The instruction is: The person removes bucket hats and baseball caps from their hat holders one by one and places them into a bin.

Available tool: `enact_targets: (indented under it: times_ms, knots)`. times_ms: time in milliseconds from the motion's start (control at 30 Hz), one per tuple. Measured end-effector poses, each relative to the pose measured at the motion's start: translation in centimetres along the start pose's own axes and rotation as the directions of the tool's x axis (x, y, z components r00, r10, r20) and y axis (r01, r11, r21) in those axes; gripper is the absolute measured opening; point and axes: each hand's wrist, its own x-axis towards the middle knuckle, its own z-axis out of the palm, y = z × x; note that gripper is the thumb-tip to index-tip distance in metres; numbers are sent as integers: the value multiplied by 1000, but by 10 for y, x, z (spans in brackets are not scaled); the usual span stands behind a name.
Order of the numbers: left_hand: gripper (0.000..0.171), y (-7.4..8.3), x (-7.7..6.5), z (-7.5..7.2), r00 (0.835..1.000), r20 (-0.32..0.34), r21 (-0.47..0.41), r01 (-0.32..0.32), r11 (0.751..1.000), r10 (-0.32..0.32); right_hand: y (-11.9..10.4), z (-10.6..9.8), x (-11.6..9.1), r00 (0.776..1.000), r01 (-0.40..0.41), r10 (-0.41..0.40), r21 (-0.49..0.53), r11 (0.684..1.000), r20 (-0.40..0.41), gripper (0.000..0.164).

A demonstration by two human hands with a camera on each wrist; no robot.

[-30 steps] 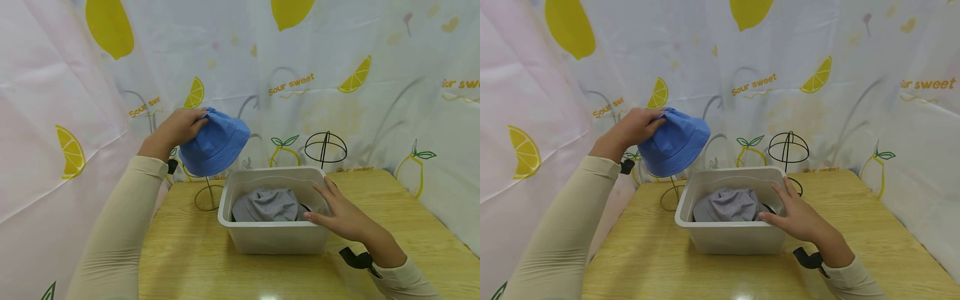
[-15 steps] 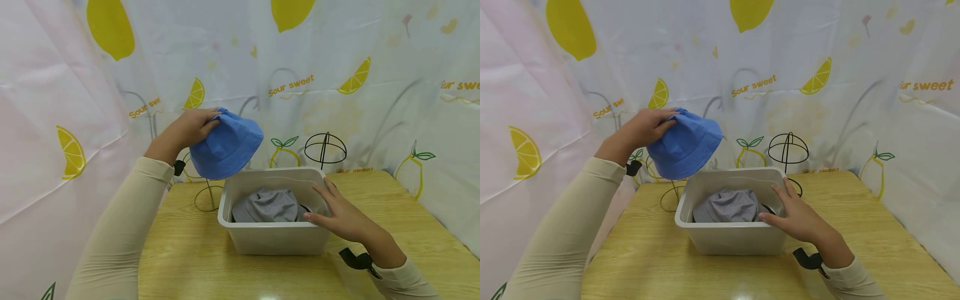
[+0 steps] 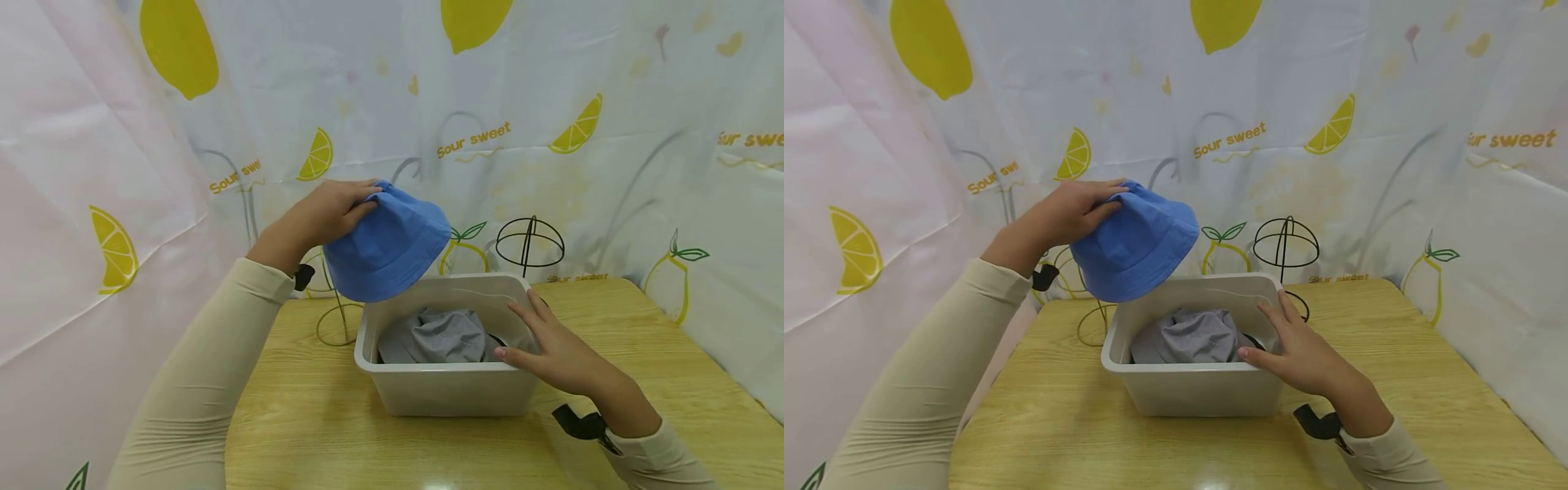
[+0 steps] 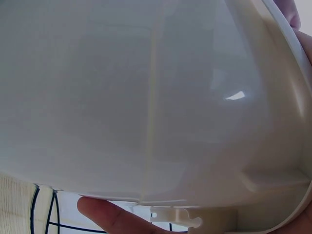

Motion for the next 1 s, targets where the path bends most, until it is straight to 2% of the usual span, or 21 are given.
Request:
enact_targets:
  times_ms: [333, 733, 1000]
  knots:
    - [44, 16, 5, 5, 997, 14, -16, -71, 997, 72, -1, -1, 0, 1000, 1, -1, -8, 1000, -3, 88]
    - [43, 31, 11, 15, 987, 36, -9, -158, 987, 159, -2, -1, 0, 1000, 11, -11, 2, 1000, -1, 87]
    - [43, 41, 15, 22, 983, 77, -47, -164, 985, 167, -1, -1, 0, 1000, 10, -10, 8, 1000, 0, 86]
